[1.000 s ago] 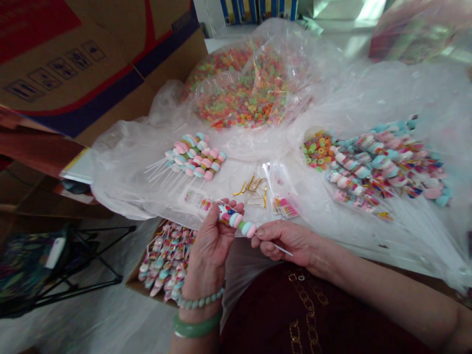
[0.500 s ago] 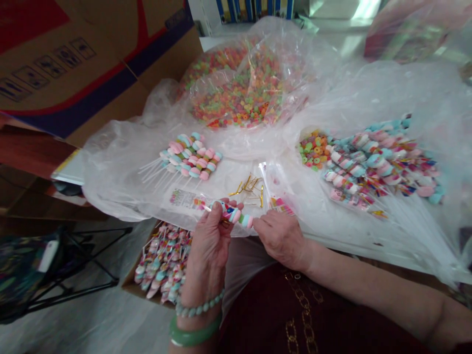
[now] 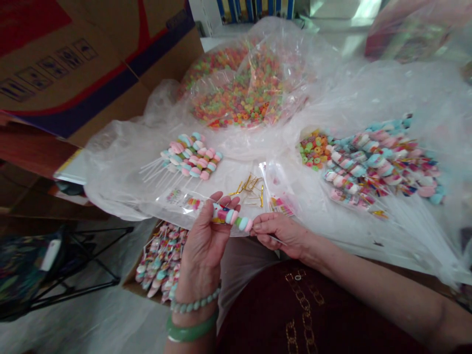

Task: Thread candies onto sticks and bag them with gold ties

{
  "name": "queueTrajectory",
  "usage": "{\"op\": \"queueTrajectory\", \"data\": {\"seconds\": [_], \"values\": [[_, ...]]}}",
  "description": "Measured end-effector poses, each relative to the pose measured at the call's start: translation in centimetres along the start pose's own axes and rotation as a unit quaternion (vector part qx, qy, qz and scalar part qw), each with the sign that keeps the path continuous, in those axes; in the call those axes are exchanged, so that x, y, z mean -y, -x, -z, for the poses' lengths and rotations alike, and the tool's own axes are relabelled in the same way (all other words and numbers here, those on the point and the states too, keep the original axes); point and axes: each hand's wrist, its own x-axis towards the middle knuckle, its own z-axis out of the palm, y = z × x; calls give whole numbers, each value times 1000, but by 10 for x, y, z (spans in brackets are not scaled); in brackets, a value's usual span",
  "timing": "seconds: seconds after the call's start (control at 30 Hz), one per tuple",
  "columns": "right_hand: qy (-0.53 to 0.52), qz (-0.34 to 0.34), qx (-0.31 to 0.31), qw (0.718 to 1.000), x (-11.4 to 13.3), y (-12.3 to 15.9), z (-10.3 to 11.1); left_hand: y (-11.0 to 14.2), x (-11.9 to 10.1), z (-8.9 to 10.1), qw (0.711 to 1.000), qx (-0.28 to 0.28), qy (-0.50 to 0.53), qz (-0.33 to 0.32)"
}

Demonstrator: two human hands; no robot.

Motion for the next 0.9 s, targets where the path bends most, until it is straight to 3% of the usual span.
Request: {"op": "queueTrajectory", "data": {"seconds": [0.1,0.23,0.3,0.37,0.43,0.5,0.6,0.67,0.77,0.9], "values": [[157,86,-89,980,-2,2,-2,-2,1,-1,999,-14,31,8],[385,240,-177,874,-3,7,-4,-6,4,2,998,-30,48,25],[393,258,-186,863,-3,8,-5,-5,6,2,999,-21,44,24],[310,202,-165,914,-2,6,-6,-3,7,1,999,-4,34,10],[155,99,-120,976,-1,3,-4,-1,8,0,1000,16,25,-5],[-16,-6,-45,999,0,0,1,1,7,0,999,37,17,-8],[-198,-108,69,972,1,-3,11,0,6,4,998,58,3,5],[-258,-141,104,950,1,-4,15,0,7,5,998,66,-5,-2],[-280,-165,121,938,1,-4,13,0,12,4,996,78,-23,-19],[-264,-155,119,944,3,-3,2,5,20,-2,994,100,-42,21]]}}
